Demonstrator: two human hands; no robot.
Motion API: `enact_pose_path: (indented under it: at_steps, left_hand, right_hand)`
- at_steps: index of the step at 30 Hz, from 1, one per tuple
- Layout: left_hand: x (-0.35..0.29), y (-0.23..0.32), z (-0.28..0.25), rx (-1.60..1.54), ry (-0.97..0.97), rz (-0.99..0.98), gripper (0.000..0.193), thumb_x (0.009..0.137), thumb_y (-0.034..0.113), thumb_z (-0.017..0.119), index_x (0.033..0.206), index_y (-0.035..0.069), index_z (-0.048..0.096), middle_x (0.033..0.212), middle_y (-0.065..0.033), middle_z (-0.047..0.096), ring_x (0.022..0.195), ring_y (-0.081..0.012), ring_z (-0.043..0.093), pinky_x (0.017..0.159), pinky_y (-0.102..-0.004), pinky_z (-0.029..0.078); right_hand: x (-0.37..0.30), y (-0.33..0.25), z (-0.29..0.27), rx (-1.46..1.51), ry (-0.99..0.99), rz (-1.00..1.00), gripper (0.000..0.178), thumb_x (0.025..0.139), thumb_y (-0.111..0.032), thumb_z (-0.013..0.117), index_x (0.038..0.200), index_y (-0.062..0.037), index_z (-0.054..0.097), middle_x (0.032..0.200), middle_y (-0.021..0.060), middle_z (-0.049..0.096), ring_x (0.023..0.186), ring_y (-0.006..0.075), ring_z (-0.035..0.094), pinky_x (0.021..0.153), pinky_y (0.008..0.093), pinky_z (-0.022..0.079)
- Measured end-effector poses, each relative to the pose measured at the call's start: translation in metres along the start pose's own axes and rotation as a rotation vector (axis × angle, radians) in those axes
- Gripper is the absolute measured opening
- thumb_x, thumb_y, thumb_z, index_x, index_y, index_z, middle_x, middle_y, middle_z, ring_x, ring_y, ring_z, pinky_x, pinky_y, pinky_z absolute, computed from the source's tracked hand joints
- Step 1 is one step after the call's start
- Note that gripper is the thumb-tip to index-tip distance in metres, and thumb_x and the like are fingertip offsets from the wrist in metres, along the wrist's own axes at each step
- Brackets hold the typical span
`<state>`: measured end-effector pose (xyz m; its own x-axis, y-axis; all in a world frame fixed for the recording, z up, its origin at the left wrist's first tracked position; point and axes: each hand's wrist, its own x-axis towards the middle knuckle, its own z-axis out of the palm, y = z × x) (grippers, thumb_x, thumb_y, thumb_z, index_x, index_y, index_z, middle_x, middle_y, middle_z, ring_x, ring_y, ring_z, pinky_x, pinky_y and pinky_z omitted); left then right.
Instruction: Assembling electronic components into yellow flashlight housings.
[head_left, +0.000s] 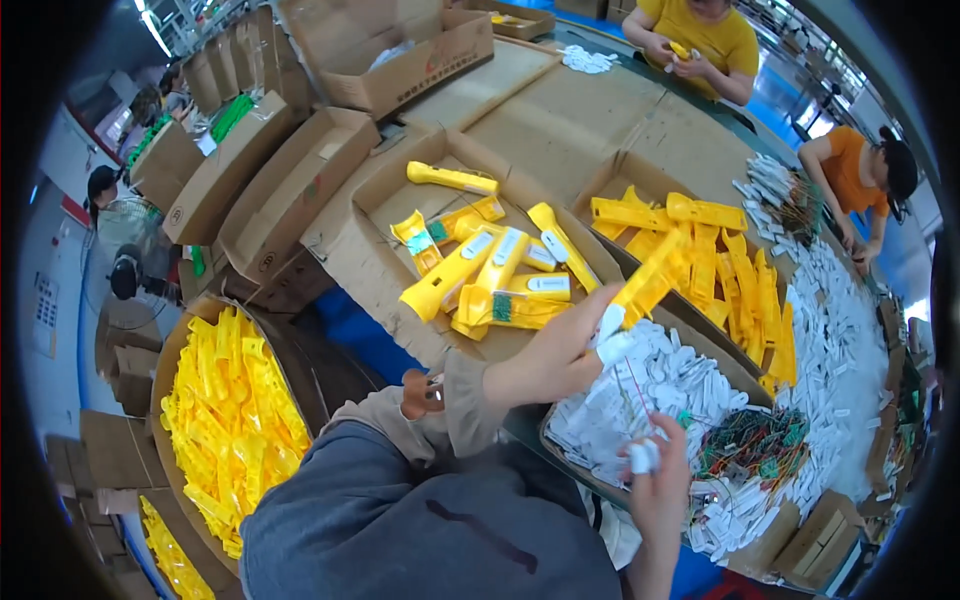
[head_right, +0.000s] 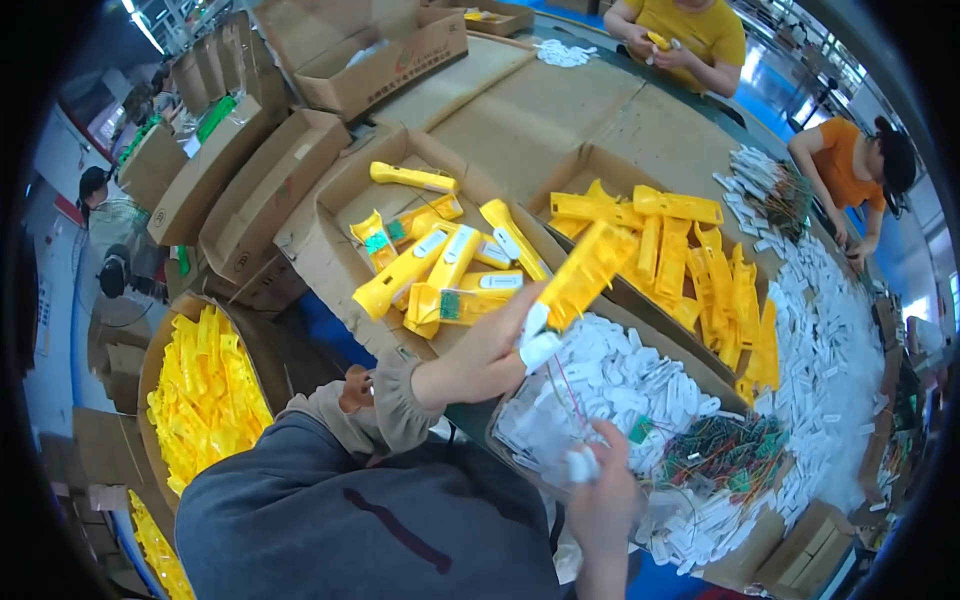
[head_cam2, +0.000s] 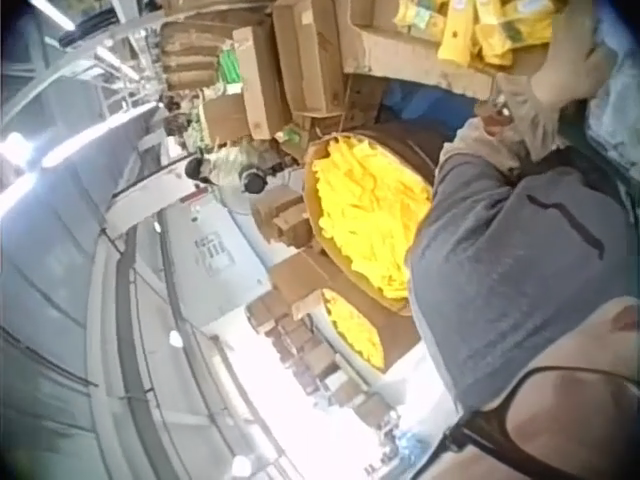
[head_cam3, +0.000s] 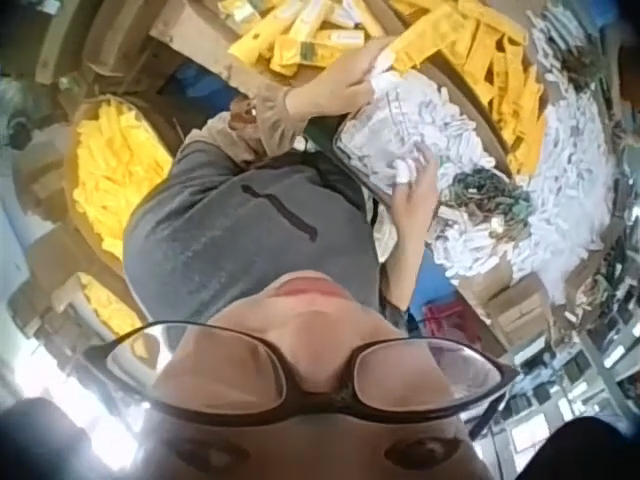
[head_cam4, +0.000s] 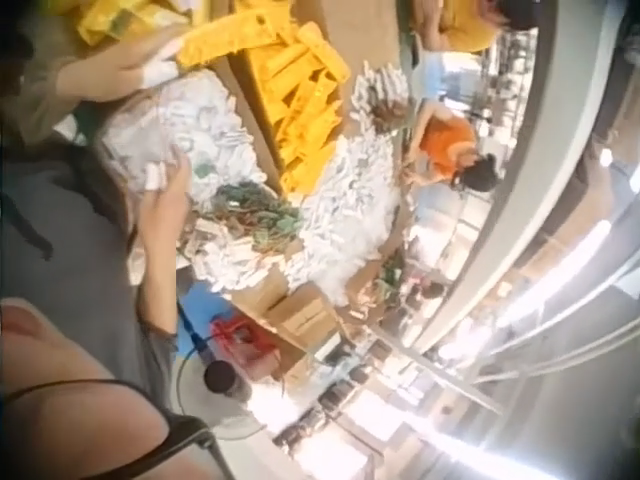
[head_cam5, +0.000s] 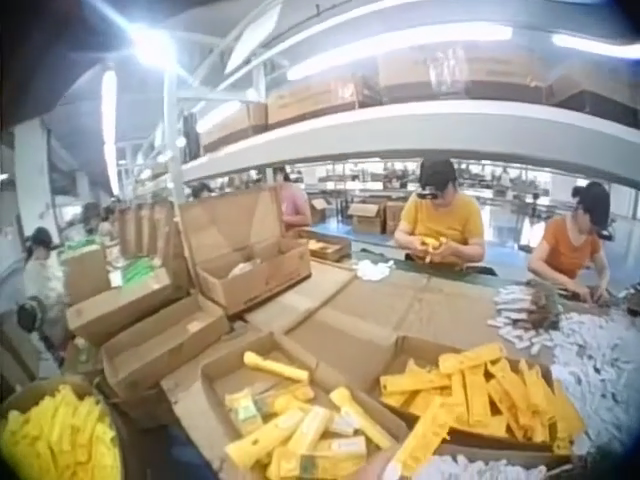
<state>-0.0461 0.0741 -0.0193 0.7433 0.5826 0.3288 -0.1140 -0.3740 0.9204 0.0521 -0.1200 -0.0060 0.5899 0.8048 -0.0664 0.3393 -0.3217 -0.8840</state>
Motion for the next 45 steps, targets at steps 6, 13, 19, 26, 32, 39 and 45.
enact_pose_path:
  at_steps: [6,13,19,26,32,39,45]
  left_hand:
    - [-0.004,-0.004,0.008,-0.050,-0.249,0.023,0.055,0.076,0.001,0.048,0.129,0.001,0.034,0.113,-0.0217,0.051,0.108,-0.0328,0.050,0.089,-0.0373,0.041]
    - [-0.018,0.009,0.031,-0.027,-0.293,-0.042,0.054,0.076,0.004,0.055,0.127,0.001,0.035,0.104,-0.0225,0.055,0.097,-0.0368,0.055,0.082,-0.0378,0.043]
    - [-0.026,0.008,0.044,-0.064,-0.459,-0.297,0.064,0.067,0.003,0.056,0.127,0.005,0.037,0.096,-0.0217,0.058,0.084,-0.0357,0.059,0.070,-0.0369,0.046]
    - [-0.031,0.007,0.051,0.006,-0.525,-0.322,0.069,0.065,0.005,0.058,0.129,0.009,0.033,0.078,-0.0224,0.059,0.069,-0.0368,0.060,0.061,-0.0395,0.046]
    - [-0.033,0.012,0.049,0.066,-0.543,-0.236,0.068,0.065,0.002,0.057,0.128,0.009,0.031,0.073,-0.0218,0.058,0.068,-0.0375,0.061,0.061,-0.0422,0.047]
    - [-0.032,0.008,0.050,-0.116,-0.664,-0.157,0.066,0.066,0.004,0.059,0.125,0.008,0.032,0.078,-0.0218,0.058,0.074,-0.0378,0.060,0.064,-0.0420,0.046]
    - [-0.044,0.008,0.053,-0.109,-0.618,-0.111,0.056,0.072,0.009,0.061,0.122,0.008,0.036,0.089,-0.0197,0.057,0.082,-0.0387,0.059,0.069,-0.0420,0.046]
  right_hand:
    - [0.026,0.026,-0.068,-0.159,0.207,-0.337,0.021,0.084,-0.004,0.054,0.105,-0.0011,0.049,0.085,0.0092,0.063,0.053,0.0084,0.054,0.047,0.0198,0.043]
    - [0.036,0.003,-0.054,0.816,0.306,-0.029,0.031,0.091,-0.017,0.049,0.118,-0.0020,0.047,0.069,0.0016,0.055,0.039,0.0033,0.038,0.035,0.0163,0.030]
    - [0.039,-0.002,-0.030,0.875,0.199,0.094,0.027,0.092,-0.014,0.048,0.117,-0.0055,0.047,0.062,-0.0012,0.048,0.040,0.0027,0.034,0.036,0.0145,0.028]
    - [0.048,0.014,-0.025,1.308,0.397,0.200,0.018,0.090,-0.011,0.054,0.106,-0.0052,0.049,0.071,0.0020,0.051,0.050,0.0070,0.044,0.046,0.0185,0.036]
    - [0.045,0.021,-0.038,0.096,0.424,0.103,0.023,0.088,-0.011,0.057,0.109,-0.0035,0.053,0.077,0.0025,0.058,0.056,0.0053,0.049,0.049,0.0177,0.036]
    - [0.042,0.024,-0.028,0.914,0.156,-0.048,0.038,0.095,-0.028,0.046,0.115,0.0036,0.051,0.089,0.0146,0.064,0.076,0.0233,0.064,0.072,0.0332,0.052]
    - [0.025,0.017,-0.008,1.086,0.229,-0.016,0.038,0.093,-0.031,0.048,0.113,0.0014,0.051,0.088,0.0147,0.064,0.079,0.0230,0.063,0.070,0.0332,0.053]
